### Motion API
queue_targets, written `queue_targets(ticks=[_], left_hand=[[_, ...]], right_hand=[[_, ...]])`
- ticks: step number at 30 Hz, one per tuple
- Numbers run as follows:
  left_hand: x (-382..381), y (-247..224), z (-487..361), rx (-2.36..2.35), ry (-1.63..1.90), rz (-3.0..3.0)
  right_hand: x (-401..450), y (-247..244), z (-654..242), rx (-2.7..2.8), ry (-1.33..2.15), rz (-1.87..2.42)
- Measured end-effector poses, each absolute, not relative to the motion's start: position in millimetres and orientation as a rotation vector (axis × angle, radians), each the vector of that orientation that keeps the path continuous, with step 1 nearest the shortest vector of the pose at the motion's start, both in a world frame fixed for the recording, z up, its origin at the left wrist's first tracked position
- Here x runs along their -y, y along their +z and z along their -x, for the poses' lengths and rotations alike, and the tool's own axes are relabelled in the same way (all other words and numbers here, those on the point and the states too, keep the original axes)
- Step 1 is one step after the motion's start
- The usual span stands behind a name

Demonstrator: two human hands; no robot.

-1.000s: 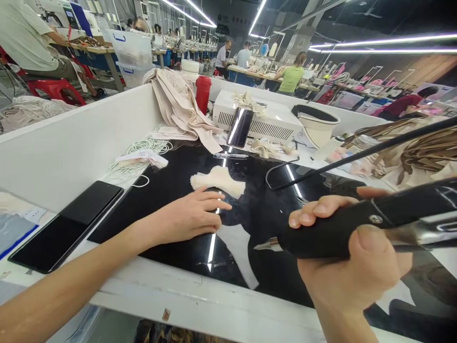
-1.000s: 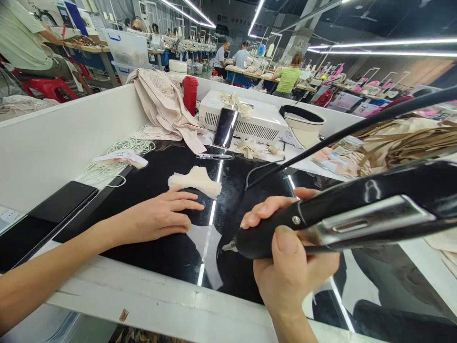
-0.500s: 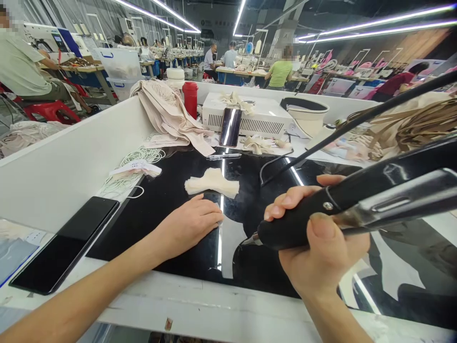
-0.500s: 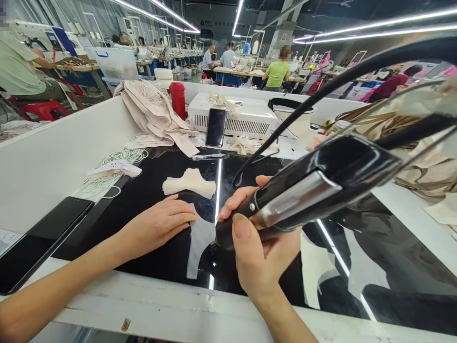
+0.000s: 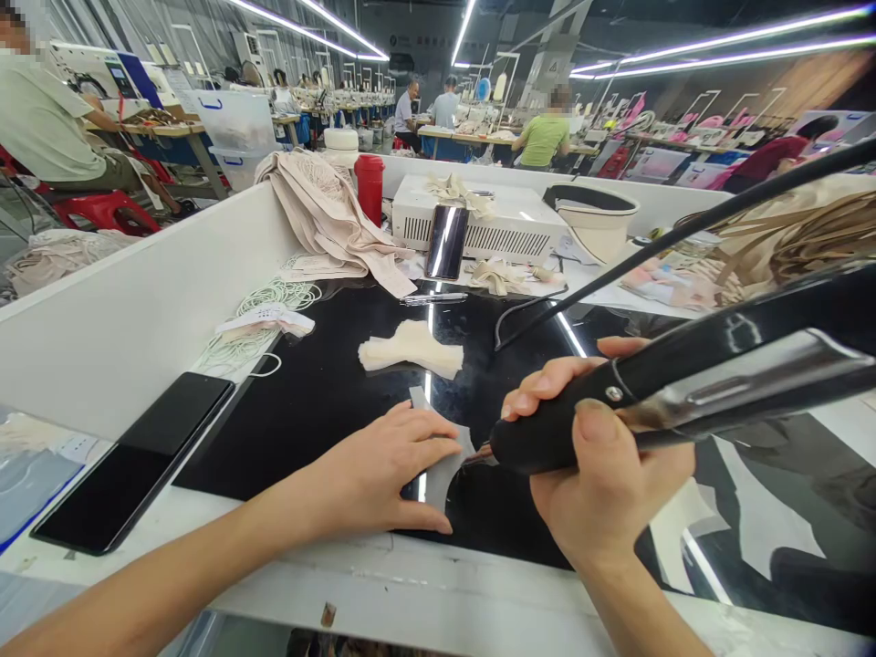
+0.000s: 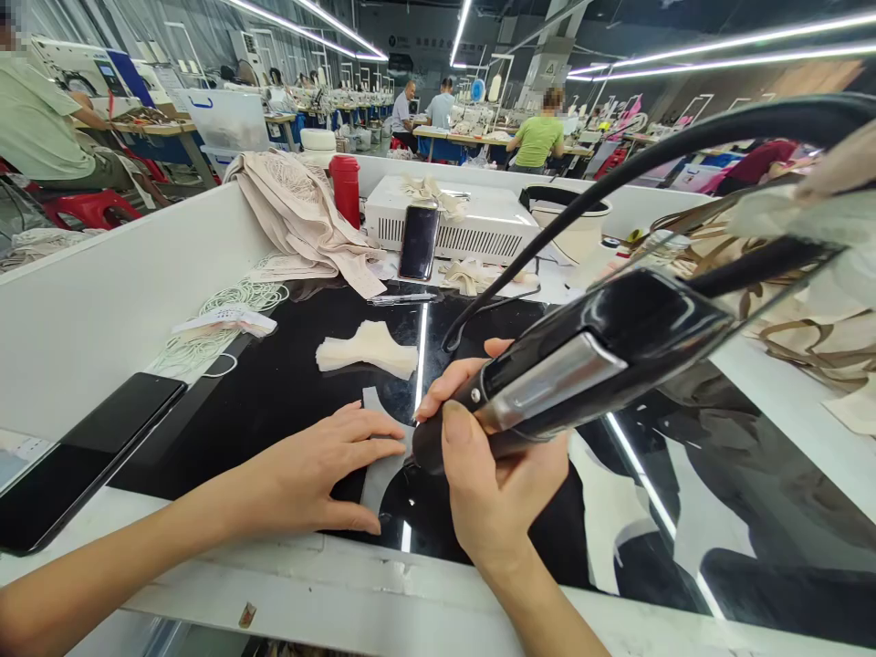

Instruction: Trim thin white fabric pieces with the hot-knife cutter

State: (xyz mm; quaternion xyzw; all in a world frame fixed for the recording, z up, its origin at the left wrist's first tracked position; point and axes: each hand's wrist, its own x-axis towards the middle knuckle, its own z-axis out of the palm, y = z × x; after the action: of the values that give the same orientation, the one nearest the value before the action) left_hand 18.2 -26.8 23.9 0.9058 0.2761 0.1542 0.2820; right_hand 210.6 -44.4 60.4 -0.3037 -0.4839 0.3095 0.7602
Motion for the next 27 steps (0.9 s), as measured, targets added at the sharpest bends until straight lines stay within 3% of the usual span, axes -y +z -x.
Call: queue_targets(ticks=[27], left_hand=[[25,27,-19,-0.728,0.386,-2.381]], right_hand=[[71,65,-195,0.999,0.857,0.577]])
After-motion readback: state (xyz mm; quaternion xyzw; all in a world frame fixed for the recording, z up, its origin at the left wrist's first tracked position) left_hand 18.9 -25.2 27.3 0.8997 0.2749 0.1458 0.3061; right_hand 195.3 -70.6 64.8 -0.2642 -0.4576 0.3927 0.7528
